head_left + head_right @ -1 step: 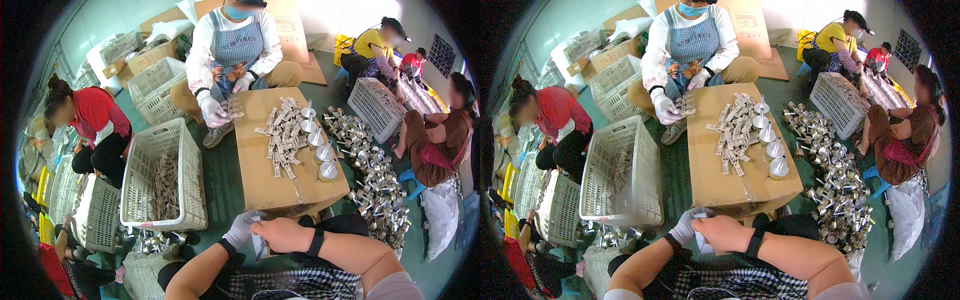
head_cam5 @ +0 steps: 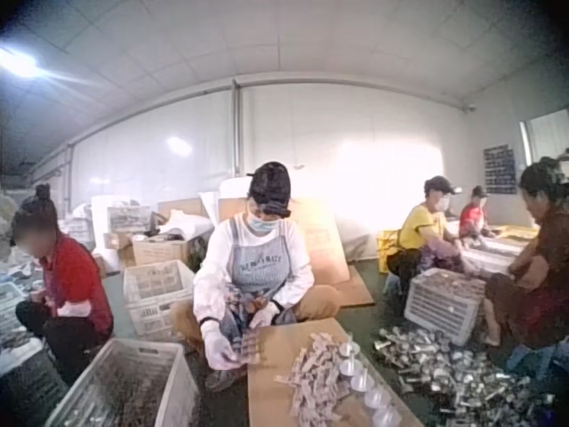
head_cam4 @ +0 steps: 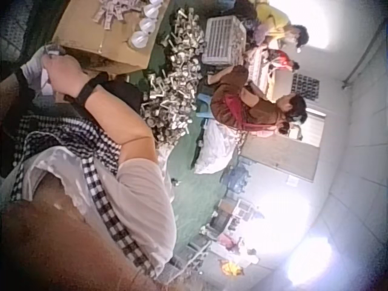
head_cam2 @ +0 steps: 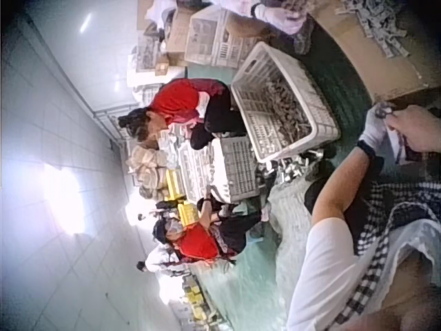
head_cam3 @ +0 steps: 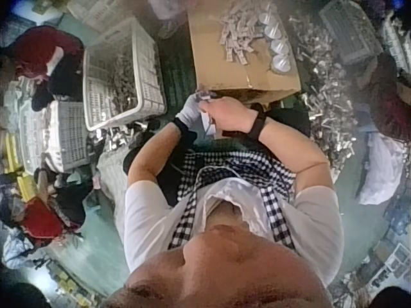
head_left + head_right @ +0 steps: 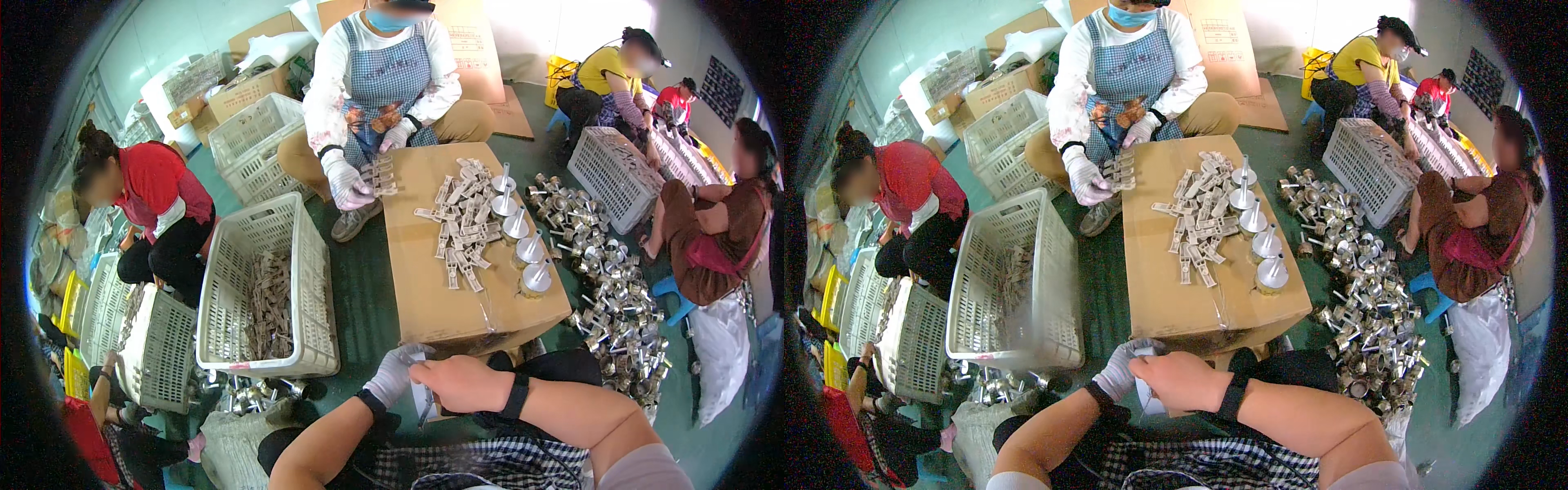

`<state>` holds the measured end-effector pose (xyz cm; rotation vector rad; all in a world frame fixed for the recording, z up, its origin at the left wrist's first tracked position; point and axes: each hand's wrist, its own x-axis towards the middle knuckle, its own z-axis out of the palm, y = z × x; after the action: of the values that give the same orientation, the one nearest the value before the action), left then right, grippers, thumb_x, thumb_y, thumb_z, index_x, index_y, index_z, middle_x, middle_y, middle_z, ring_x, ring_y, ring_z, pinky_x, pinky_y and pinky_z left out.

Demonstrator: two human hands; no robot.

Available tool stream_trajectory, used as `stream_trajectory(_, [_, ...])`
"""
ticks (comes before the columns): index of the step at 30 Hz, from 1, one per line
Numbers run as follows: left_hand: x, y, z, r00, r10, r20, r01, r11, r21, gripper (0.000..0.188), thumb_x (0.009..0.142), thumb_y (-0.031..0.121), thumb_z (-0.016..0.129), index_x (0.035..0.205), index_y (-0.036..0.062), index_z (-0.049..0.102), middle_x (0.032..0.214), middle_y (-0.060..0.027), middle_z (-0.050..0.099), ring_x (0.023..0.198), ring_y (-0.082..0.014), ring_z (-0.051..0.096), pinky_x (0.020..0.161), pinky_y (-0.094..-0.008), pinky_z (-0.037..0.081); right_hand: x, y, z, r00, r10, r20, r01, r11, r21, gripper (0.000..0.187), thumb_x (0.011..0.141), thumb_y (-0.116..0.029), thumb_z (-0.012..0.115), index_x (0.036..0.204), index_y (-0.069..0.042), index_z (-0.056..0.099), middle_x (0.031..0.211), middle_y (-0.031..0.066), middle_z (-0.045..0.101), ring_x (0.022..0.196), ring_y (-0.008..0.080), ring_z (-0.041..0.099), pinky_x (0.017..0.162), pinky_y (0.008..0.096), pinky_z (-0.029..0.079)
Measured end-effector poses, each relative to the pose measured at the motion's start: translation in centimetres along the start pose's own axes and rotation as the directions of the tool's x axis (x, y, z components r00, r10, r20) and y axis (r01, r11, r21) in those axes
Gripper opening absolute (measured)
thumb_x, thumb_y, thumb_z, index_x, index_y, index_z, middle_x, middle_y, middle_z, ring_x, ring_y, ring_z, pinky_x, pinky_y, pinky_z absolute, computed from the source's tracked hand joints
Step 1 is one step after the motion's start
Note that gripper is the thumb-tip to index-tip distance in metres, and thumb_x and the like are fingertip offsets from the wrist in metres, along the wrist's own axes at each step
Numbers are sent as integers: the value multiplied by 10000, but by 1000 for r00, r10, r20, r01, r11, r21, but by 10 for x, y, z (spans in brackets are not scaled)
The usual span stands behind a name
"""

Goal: The recorder is using a tape dispenser and handling small metal components to assemble or package items in an industrial setting.

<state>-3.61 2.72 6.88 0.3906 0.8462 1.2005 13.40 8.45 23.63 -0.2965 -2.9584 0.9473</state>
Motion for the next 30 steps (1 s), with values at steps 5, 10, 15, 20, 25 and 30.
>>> stream_trajectory(5, [3,1,-1,995,-78,-64,73,994,-79,284,899,9,378,1125,-46,541,1050,-151,614,941,-242,601,863,-349,482,0,0,0,1000,-7,-3,7,1000,1,268,718,-28,560,963,-54,455,850,136,582,739,371,592,595,458,464])
stream_trajectory(10, [4,3,5,985,-105,-136,95,992,-78,286,907,22,365,1123,-45,540,1063,-158,608,955,-253,597,879,-366,476,-1,2,1,1000,0,-6,0,1000,-6,273,714,-28,563,962,-55,453,846,136,580,741,369,594,597,458,463])
stream_trajectory(15, [3,-2,-3,997,-40,-67,39,999,-23,267,881,-14,428,1119,-33,548,1058,-151,611,948,-228,600,860,-349,487,-1,3,3,1000,-1,-2,0,1000,-16,273,717,-40,571,960,-54,448,848,138,577,742,371,593,600,459,463])
stream_trajectory(20, [6,-8,-10,1000,14,-4,-14,996,88,284,842,-64,487,1113,-20,561,1048,-124,618,933,-192,598,843,-323,495,0,3,4,1000,0,8,0,1000,-26,270,722,-48,575,956,-54,441,857,139,574,745,376,591,603,460,462])
stream_trajectory(25, [7,-6,-11,1000,-21,13,21,1000,-15,310,811,-79,538,1111,-7,567,1030,-100,626,914,-169,599,828,-306,498,-1,4,4,1000,5,17,-4,1000,-31,274,720,-44,571,960,-53,440,858,141,573,745,377,591,601,457,462])
stream_trajectory(30, [5,-10,-10,999,48,6,-48,990,134,298,821,-69,525,1109,-9,568,1017,-103,629,907,-166,601,817,-303,497,-1,4,4,1000,-2,12,2,1000,-26,276,716,-30,558,965,-50,439,858,143,573,749,377,591,604,458,463])
